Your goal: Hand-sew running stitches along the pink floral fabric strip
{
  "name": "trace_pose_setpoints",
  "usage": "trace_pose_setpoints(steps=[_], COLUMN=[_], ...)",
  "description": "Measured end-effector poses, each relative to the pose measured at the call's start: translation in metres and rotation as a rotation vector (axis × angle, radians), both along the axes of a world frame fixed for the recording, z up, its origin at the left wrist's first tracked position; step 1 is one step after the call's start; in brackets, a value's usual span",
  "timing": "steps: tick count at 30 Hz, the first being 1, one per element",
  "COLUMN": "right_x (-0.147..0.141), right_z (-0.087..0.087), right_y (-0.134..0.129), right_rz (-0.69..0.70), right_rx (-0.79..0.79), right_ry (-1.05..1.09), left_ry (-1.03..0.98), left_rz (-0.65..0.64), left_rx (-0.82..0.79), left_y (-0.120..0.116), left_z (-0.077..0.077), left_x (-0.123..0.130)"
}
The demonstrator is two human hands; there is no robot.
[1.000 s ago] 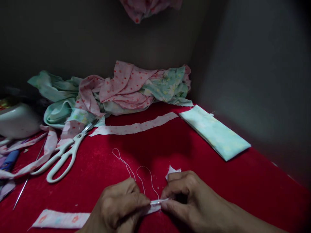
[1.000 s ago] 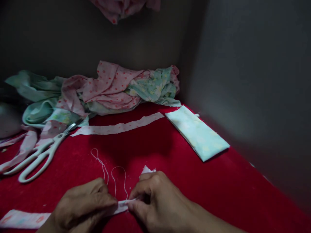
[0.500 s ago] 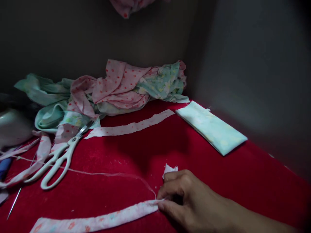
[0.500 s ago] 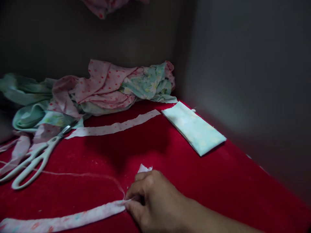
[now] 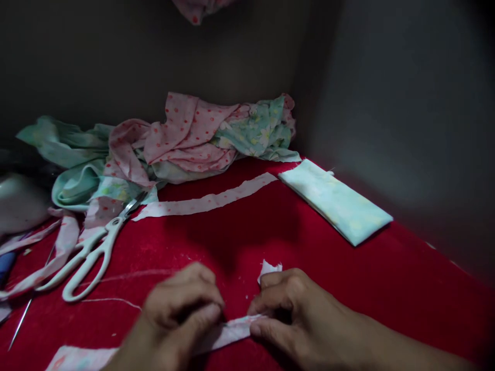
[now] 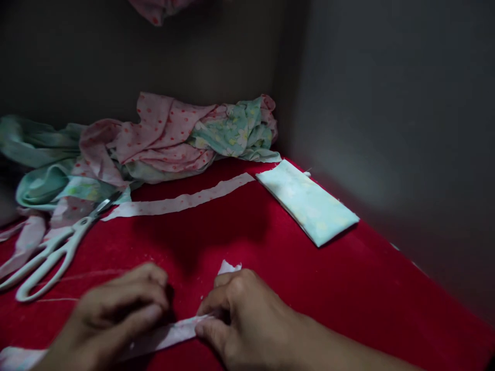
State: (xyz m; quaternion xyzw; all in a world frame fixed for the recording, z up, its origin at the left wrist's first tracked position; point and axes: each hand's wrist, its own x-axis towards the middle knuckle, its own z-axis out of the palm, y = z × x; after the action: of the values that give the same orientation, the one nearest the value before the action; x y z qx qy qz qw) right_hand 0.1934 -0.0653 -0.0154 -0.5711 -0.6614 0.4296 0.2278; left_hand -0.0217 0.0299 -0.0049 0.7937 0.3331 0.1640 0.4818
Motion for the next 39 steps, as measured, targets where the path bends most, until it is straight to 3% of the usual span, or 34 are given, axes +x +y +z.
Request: trace_pose_setpoints(steps=[3,10,19,25,39], right_x=[-0.001,-0.003,-0.003,-0.003,-0.003], right_z=[-0.001,-0.008,-0.009,-0.009,-0.007], right_y=[0.002,0.003,0.007,0.005,0.005], right_rz=[-0.001,-0.034,-0.031,-0.029,-0.030], right_rx=[-0.004,0.043,0.057,0.059,0.043], right_ry=[-0.009,0.044,0.086,0.094,0.088], left_ry=[-0.055,-0.031,-0.002,0.043,0.120], left_rz=[-0.182,-0.238,-0.228,-0.282,-0.230], left_rx=[0.142,0.220,0.269,0.227,0.180], left_y=[-0.030,-0.021,-0.023,-0.022,-0.024], left_z=[-0.013,-0.008,-0.005,-0.006,-0.001], left_x=[0.012,0.006,0.006,0.006,0.005])
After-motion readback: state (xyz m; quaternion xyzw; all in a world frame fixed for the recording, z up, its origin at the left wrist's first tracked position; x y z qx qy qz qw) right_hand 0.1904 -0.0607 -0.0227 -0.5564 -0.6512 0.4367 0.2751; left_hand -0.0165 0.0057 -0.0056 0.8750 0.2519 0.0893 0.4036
